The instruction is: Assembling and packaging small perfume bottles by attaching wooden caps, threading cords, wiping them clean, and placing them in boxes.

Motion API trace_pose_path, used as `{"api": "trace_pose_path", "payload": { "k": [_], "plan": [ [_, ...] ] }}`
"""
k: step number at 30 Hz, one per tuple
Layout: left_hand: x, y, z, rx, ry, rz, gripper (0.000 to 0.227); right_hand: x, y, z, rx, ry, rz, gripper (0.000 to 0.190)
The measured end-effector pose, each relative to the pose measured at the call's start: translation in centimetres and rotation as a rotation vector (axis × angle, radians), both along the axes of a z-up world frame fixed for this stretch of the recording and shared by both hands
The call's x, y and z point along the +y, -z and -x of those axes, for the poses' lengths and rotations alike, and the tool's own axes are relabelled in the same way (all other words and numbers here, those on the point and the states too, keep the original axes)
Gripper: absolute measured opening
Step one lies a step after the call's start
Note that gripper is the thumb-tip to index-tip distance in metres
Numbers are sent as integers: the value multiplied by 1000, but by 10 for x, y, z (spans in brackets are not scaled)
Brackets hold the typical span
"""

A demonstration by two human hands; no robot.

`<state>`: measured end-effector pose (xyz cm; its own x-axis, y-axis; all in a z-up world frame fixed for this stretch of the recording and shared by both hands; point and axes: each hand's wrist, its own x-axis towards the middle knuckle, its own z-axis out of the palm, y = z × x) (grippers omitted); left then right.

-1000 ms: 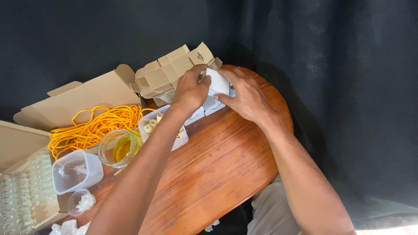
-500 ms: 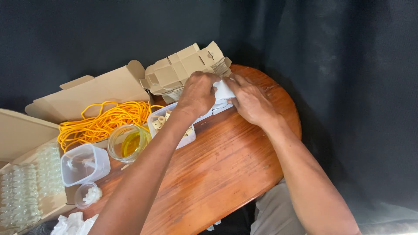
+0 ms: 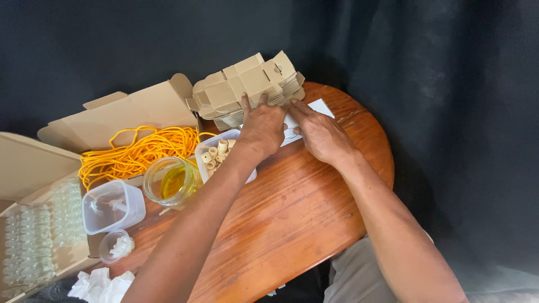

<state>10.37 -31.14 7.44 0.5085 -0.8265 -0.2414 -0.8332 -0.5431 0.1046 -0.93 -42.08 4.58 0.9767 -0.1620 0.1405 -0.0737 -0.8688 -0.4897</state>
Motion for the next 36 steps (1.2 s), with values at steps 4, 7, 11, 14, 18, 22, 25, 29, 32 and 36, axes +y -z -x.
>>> {"api": "trace_pose_path", "payload": {
  "k": [4,7,11,14,18,22,25,29,32,36],
  "plan": [
    [3,2,4,-115,23,-20,20,-2,5,0,-18,-19,28,60],
    [6,-3,11,-171,63,-58,16,0,-2,2,-1,-12,24,59],
    [8,1,15,-225,107,-47,22,1,-1,3,1,-12,55,55],
    [9,4,15,-231,100,-20,23,-1,4,3,-19,-36,83,54],
    [34,-14,34,-207,139,16,35,3,-14,11,62,7,12,59],
    [87,-13,67,-290,339,499,51,-1,-31,19,-102,-25,-11,62],
    [138,19,89,-197,368,719,51,4,-34,24,-300,-29,49,22],
    [206,67,100,-112,261,678,55,32,-35,31,-392,61,161,52],
    [251,74,96,81,177,642,57,69,-41,42,-276,24,160,8],
    [293,94,100,119,21,805,37,125,-43,45,-436,-294,-5,51]
  ]
}}
